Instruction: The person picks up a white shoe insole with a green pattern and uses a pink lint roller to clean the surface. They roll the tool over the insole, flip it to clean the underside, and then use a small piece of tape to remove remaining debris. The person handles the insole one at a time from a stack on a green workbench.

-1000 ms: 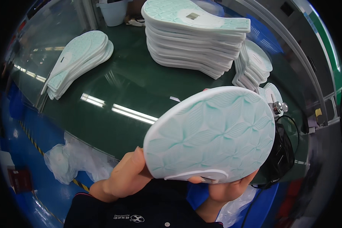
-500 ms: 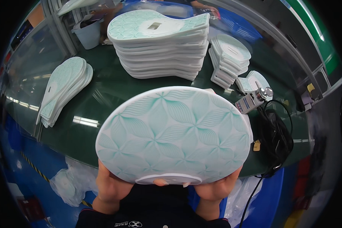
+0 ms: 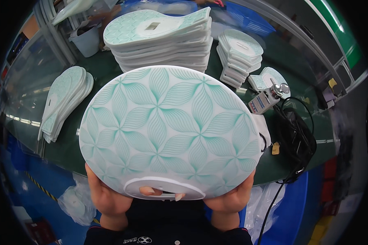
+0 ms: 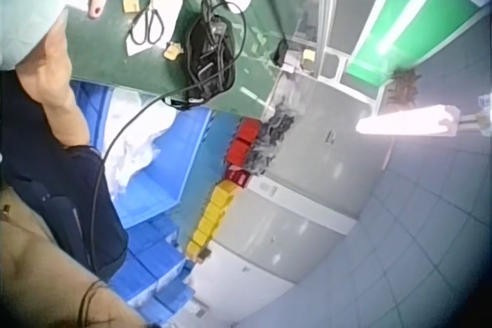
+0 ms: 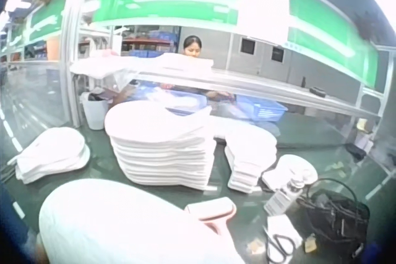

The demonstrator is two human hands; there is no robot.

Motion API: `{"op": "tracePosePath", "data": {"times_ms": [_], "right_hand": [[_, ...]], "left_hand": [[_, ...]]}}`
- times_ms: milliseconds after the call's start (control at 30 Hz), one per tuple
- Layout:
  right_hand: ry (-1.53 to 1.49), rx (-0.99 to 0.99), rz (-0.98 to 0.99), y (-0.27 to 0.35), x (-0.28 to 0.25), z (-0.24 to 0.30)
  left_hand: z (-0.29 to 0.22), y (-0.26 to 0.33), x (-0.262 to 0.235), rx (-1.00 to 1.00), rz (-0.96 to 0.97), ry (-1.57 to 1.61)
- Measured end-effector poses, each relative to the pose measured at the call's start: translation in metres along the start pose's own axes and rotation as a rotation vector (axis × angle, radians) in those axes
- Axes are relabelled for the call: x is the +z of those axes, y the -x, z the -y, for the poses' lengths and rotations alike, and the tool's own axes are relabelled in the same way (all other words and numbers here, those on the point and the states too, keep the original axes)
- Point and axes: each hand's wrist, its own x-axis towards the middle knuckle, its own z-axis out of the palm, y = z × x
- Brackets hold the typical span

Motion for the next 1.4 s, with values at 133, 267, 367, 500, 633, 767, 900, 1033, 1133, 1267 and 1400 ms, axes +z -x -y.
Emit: {"op": "tracePosePath", "data": {"times_ms": [133, 267, 367, 500, 633, 767, 900, 1033, 1133, 1267, 1400], "right_hand": [[0.079, 0.038, -0.022, 0.0, 0.003, 0.005], [0.176, 0.069, -0.048, -0.002, 0.01, 0.008], [0.285, 0.128, -0.065, -0.004, 0.016, 0.007], [0.591, 0.211, -0.153, -0.01, 0.022, 0.005], [0.858, 0.085, -0.349, -0.022, 0.022, 0.005], [0.647, 0.001, -0.428, -0.027, 0.015, 0.008], [0.026, 0.033, -0.281, -0.018, 0.024, 0.01], [0.018, 0.002, -0.158, -0.004, 0.03, 0.013], [0.082, -0.001, -0.115, 0.003, 0.032, 0.016], [0.201, -0.002, -0.094, 0.005, 0.031, 0.02], [0.357, 0.014, -0.069, 0.003, 0.032, 0.027]], "left_hand": [[-0.005, 0.0, -0.003, -0.022, 0.037, -0.012], [-0.009, 0.005, -0.002, -0.084, -0.051, 0.132], [-0.01, 0.001, 0.011, -0.179, 0.007, 0.263], [-0.009, -0.009, 0.011, -0.279, 0.019, 0.33], [-0.008, -0.002, 0.004, -0.276, 0.065, 0.11], [-0.001, 0.009, -0.005, -0.22, -0.169, -0.23], [-0.004, 0.013, 0.001, -0.237, -0.328, 0.098], [-0.009, 0.012, 0.022, -0.099, -0.625, 0.299], [-0.009, 0.015, 0.017, -0.046, -0.695, 0.217], [-0.012, 0.021, 0.001, -0.087, -0.485, 0.234], [-0.013, 0.027, -0.019, -0.145, -0.133, 0.23]]}}
